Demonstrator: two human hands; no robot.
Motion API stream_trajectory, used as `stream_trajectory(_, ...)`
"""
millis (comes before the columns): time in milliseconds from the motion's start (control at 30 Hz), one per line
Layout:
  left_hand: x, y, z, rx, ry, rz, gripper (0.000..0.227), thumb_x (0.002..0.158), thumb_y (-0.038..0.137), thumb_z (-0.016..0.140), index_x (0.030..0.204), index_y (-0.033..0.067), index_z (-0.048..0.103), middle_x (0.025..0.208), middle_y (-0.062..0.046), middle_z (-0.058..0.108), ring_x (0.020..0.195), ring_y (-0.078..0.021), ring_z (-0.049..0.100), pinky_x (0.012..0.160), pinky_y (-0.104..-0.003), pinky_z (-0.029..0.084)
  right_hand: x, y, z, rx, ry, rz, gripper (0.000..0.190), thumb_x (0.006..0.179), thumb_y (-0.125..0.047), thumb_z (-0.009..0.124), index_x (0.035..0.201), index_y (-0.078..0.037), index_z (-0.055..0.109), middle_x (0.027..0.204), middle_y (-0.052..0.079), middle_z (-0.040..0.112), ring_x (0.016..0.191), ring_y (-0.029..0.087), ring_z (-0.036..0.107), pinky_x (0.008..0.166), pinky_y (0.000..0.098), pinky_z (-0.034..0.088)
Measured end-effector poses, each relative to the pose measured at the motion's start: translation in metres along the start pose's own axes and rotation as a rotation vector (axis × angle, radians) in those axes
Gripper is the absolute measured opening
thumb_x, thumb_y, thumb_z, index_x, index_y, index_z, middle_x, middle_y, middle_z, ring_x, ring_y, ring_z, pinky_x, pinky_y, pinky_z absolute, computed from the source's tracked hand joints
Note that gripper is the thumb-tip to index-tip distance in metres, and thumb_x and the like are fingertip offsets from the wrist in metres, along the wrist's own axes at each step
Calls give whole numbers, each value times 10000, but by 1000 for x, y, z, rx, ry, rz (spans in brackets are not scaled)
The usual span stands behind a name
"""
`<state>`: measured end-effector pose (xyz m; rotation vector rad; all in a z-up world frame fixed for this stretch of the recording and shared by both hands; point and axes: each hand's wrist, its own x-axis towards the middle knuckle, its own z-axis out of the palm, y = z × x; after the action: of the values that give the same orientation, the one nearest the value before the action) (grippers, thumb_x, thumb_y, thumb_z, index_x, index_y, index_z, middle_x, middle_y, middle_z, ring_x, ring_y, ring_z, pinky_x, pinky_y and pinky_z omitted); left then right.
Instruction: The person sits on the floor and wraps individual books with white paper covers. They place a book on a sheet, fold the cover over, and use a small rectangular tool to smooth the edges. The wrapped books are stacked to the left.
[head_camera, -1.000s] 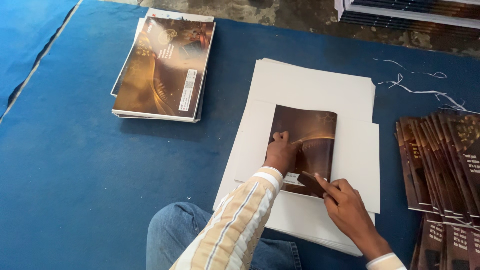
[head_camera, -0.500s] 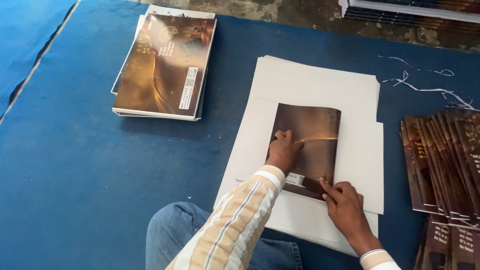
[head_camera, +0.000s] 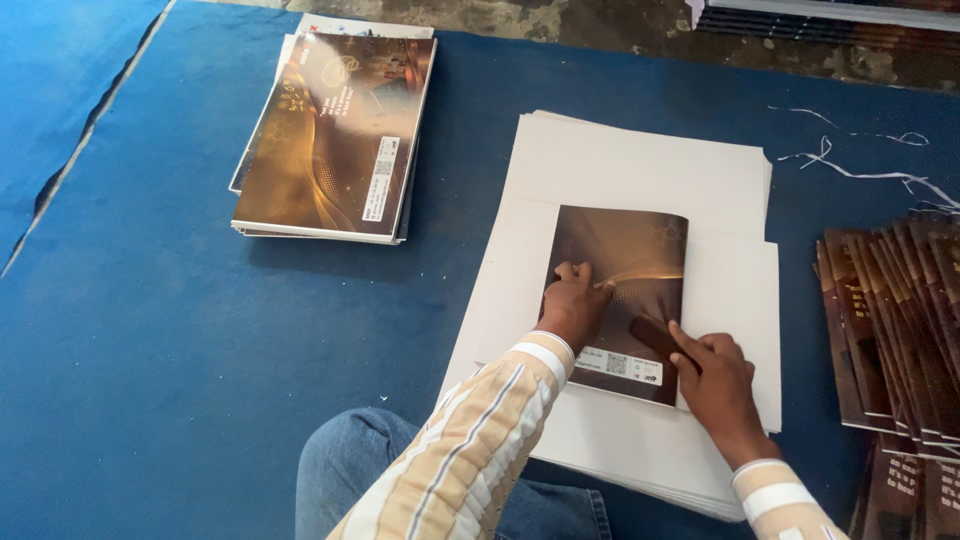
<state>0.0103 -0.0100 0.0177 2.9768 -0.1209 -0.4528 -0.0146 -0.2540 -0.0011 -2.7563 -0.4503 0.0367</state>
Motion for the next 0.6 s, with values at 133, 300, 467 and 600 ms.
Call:
stream_trajectory(133, 5, -2, 9, 35, 41, 11, 616, 939, 259, 670, 1518, 337, 474, 1413, -183, 475, 1315, -494, 454, 864, -405, 598, 17, 6, 1, 4, 48, -41, 423, 923, -232, 691, 1336, -325, 702, 1033, 79, 614, 1037, 264, 574, 963, 450, 425)
stream_trajectory(300, 3, -1, 6, 81, -34, 27, 656, 938, 287, 662, 1547, 321, 420, 1458, -190, 438, 1335, -494, 426, 933, -396, 561, 39, 14, 4, 10, 82, -34, 444, 932, -236, 693, 1365, -333, 692, 1041, 86, 604, 1051, 277, 566, 969, 458, 421)
stream_trajectory(467, 5, -1, 5, 42, -31, 25, 621, 971, 267, 624, 1548, 345, 407, 1476, -197, 419, 1362, -500, 399, 932, -400, 566, 67, 25, 11, 50, 111, -21, 432, 935, -232, 711, 1357, -320, 703, 1054, 97, 603, 1081, 295, 563, 989, 482, 408)
stream_trajectory(600, 1, -1, 2, 51, -30, 40, 644, 951, 267, 652, 1546, 337, 414, 1479, -203, 413, 1360, -501, 397, 961, -392, 549, 90, 29, 15, 87, 138, 43, 452, 921, -239, 733, 1365, -321, 708, 1101, 115, 598, 1130, 316, 552, 1006, 510, 401)
